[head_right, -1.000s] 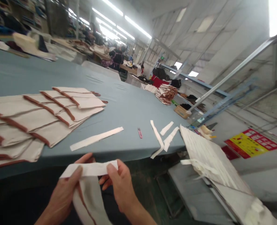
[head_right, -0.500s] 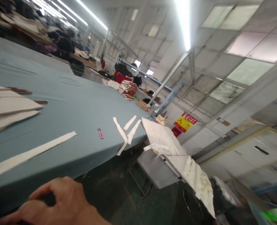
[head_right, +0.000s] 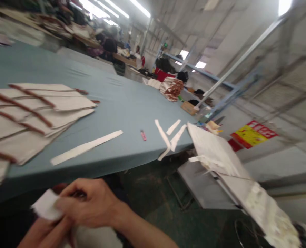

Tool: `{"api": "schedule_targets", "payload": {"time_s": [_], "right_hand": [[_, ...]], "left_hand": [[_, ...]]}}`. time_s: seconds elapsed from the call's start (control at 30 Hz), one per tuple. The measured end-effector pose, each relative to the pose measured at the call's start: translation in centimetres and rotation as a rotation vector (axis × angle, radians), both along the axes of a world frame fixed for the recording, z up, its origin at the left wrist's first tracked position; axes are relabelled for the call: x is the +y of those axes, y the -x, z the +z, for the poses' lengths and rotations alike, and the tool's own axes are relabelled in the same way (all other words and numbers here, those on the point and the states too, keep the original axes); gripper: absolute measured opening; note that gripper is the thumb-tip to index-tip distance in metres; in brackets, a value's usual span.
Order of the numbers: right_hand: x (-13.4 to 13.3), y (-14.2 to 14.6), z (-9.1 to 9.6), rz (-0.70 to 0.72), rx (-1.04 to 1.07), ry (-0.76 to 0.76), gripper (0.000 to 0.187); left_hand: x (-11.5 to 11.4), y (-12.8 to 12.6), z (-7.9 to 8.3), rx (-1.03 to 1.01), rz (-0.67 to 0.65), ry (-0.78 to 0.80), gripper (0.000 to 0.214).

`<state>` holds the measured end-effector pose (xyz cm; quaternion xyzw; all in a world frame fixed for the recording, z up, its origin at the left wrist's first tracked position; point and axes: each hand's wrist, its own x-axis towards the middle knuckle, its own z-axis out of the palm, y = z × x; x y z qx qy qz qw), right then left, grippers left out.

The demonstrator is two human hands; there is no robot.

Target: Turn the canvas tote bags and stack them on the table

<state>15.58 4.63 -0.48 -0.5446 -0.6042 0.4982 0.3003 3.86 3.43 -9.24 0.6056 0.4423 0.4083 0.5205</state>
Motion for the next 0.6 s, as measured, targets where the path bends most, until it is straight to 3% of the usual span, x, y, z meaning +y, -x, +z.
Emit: {"api": "schedule_targets", "payload": {"time_s": [0.07, 0.13, 0.3, 0.43, 0.6], "right_hand": [[-0.3, 0.4, 0.0, 0.007, 0.129, 0.026, 0.025], [-0.4, 0.5, 0.0, 0.024, 0.187, 0.021, 0.022], [-0.3, 1.1, 0.2, 0.087, 0.154, 0.036, 0.019], [-0.4, 1.5, 0.9, 0.122, 0.128, -0.036, 0.017], [-1.0, 2.0, 1.1, 0.127, 0.153, -0.068, 0.022]], "left_hand": [[-0.9, 3.7, 1.4, 0.054, -0.051, 0.075, 0.044], [-1.4, 5.4, 2.9, 0.055, -0.087, 0.118, 0.045], [-1.5, 4.8, 4.9, 0.062, -0.065, 0.120, 0.037], [-1.4, 4.6, 5.5, 0.071, -0.132, 0.135, 0.034], [-1.6, 4.7, 5.7, 0.072, -0.101, 0.138, 0.029]]}}
